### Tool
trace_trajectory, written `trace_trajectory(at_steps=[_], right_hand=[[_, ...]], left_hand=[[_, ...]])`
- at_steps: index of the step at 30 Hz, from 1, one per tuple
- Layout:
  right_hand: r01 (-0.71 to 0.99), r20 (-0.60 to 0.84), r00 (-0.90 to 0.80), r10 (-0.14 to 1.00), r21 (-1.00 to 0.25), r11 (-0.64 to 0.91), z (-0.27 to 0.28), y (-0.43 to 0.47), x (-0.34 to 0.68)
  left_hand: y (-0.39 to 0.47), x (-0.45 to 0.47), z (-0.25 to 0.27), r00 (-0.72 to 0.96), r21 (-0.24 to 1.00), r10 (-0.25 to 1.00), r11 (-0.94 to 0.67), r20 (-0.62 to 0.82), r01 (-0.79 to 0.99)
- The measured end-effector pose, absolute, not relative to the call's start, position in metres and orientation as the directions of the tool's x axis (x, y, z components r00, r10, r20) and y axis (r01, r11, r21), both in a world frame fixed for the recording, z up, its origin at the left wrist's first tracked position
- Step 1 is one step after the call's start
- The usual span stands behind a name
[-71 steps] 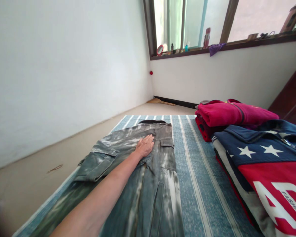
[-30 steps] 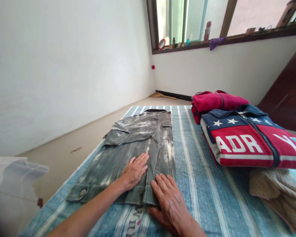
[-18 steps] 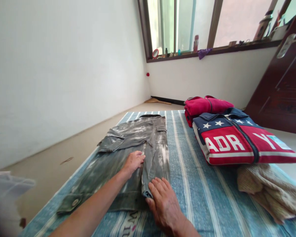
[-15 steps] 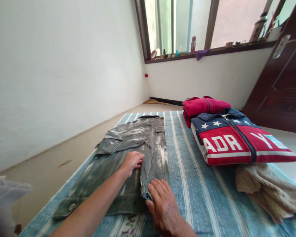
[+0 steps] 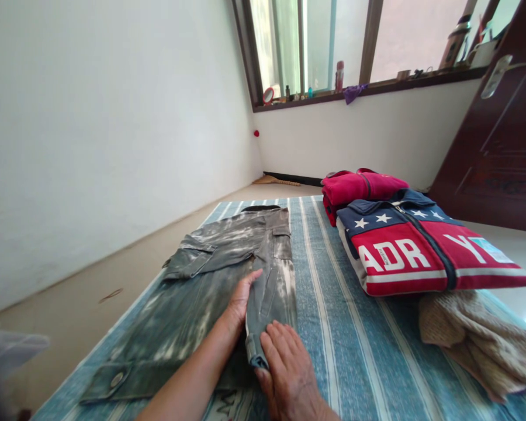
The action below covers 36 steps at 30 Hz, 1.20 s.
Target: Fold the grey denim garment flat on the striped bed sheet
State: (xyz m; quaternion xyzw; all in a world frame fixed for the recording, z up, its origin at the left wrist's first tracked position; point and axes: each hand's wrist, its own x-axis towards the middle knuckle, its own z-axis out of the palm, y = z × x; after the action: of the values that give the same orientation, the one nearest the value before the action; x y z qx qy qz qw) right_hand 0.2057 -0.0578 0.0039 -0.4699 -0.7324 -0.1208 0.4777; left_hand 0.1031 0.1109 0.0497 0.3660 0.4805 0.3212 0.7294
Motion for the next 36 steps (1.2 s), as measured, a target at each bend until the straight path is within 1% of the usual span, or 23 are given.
trace_trajectory(at_steps=[5,11,16,25,31,36], right_hand=[[0.805,0.833,-0.098,0.545,-0.255,0.535,0.005,-0.058,0.205],[0.815,0.811,-0.09,0.578,-0.274,0.511,0.008,-0.058,0.205],[0.818,0.79,-0.118,0.602,-0.266,0.51,0.01,-0.061,0.205],[0.805,0.742,-0.14,0.655,-0.3,0.512,0.005,-0.059,0.2],[0.817,0.706,-0.181,0.684,-0.28,0.505,0.005,-0.059,0.2],[0.816,0.701,-0.204,0.684,-0.264,0.514,0.005,-0.057,0.202]], left_hand=[[0.113,0.117,0.039,0.318,0.813,0.816,0.553,-0.483,-0.183],[0.106,0.122,0.024,0.279,0.817,0.836,0.534,-0.472,-0.219],[0.106,0.122,0.025,0.278,0.83,0.848,0.513,-0.451,-0.217],[0.108,0.123,0.027,0.293,0.858,0.858,0.483,-0.423,-0.176],[0.132,0.121,0.039,0.253,0.901,0.906,0.391,-0.34,-0.186],[0.147,0.125,0.046,0.268,0.939,0.925,0.314,-0.269,-0.141]])
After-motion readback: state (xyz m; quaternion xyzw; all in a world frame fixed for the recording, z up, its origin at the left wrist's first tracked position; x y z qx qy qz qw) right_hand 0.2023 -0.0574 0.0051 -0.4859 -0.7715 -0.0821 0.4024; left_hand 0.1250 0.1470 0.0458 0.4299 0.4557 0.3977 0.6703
